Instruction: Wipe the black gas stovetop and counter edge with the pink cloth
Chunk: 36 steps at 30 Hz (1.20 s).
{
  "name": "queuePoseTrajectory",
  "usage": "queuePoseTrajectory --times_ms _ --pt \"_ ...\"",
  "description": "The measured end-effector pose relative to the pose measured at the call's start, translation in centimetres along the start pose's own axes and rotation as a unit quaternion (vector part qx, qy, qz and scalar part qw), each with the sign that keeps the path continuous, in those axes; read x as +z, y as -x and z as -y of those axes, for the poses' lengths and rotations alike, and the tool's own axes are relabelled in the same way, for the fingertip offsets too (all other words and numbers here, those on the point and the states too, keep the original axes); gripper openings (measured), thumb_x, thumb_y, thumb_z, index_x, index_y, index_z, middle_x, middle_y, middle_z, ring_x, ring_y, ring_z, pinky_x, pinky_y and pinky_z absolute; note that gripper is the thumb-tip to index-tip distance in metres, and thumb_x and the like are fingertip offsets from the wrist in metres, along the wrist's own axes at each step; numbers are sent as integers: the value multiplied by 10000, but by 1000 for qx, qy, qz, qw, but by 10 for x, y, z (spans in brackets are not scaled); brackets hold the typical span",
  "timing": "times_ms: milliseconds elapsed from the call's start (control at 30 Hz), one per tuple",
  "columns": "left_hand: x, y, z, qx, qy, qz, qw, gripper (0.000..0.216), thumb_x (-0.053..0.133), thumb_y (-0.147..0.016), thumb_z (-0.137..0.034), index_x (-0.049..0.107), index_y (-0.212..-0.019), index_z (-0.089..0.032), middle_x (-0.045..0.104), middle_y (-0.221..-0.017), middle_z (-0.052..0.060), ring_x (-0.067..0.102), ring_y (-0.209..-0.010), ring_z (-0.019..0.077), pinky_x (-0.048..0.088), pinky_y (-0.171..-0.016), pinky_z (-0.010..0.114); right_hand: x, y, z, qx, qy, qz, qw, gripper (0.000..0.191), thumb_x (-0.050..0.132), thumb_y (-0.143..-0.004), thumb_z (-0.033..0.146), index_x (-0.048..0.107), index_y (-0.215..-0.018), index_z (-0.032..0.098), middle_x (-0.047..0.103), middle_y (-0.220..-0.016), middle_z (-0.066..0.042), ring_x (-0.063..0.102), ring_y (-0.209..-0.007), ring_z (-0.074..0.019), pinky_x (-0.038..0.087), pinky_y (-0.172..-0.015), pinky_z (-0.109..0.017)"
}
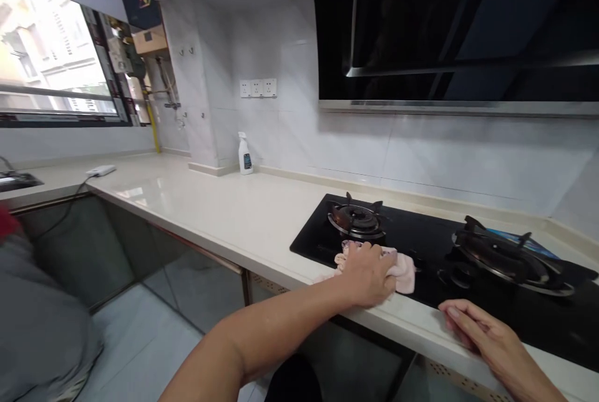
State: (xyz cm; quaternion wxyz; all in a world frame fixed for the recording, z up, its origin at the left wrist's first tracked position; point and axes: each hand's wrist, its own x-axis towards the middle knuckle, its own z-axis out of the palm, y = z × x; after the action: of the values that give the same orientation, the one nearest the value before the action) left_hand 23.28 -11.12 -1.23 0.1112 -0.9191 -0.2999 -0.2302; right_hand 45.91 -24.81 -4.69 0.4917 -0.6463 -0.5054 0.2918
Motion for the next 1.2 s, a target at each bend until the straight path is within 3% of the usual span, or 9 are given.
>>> queuePoseTrajectory --times_ms 133,300,433,633,767,867,967,1067,1200 --pt "-12 23 27 4 -7 8 1000 395 497 -990 -468 627 -1304 -265 654 -1209 97 570 -1089 283 408 -928 485 -3 0 -1 14 3 -16 1000 581 678 -734 770 777 -957 243 639 -674 -32 519 -599 -176 395 -522 -278" --pt "-29 35 93 -127 -23 31 991 378 540 -981 -442 636 -1318 -302 675 -1217 71 575 -1146 270 400 -985 445 -3 3 1 18 2 -33 999 556 689 -744 740 782 -970 241 660 -687 -39 569 -636 -194 437 -542 -284" --pt "-45 63 151 -219 -35 34 975 417 492 -998 -432 605 -1378 -303 658 -1303 80 573 -1197 262 399 -1006 425 -5 2 -6 14 3 -33 999 557 669 -778 747 773 -1010 252 673 -711 -35 576 -653 -191 435 -548 -274" --pt "-92 136 245 -397 -106 31 911 474 389 -1002 -435 610 -1382 -258 665 -1302 145 596 -1166 333 386 -993 497 -4 2 -9 19 12 -38 999 550 661 -788 750 760 -1018 260 650 -694 -23 536 -599 -177 433 -538 -282" --pt "-120 181 282 -474 -160 25 866 456 447 -935 -429 676 -1270 -221 686 -1212 160 610 -1135 345 391 -975 483 -3 -1 -11 -3 -14 -38 999 556 672 -771 752 758 -987 247 658 -731 -31 513 -581 -161 411 -517 -277" --pt "-124 201 281 -479 -189 9 857 433 445 -930 -444 689 -1210 -221 691 -1184 135 592 -1172 322 396 -994 438 -2 -3 -15 -6 -36 -38 999 552 683 -758 746 753 -977 244 660 -738 -31 504 -577 -155 385 -504 -271" --pt "-114 209 260 -465 -203 -7 862 371 447 -933 -431 697 -1123 -232 691 -1171 111 586 -1187 299 409 -995 408 0 -3 -17 -7 -44 -32 998 546 692 -752 737 747 -972 240 656 -736 -29 504 -581 -155 378 -509 -271" --pt "-95 205 224 -425 -177 -50 886 275 489 -909 -397 689 -1017 -243 695 -1112 98 592 -1160 293 422 -986 414 2 -2 -18 -13 -47 -28 998 554 690 -760 731 743 -995 233 641 -722 -24 501 -585 -156 381 -524 -277" --pt "-63 177 149 -314 -95 -113 938 192 538 -861 -354 670 -942 -239 670 -1025 100 598 -1044 281 439 -950 443 2 -3 -19 -19 -41 -15 999 551 665 -810 714 737 -1067 232 645 -759 -19 506 -616 -155 383 -552 -276"
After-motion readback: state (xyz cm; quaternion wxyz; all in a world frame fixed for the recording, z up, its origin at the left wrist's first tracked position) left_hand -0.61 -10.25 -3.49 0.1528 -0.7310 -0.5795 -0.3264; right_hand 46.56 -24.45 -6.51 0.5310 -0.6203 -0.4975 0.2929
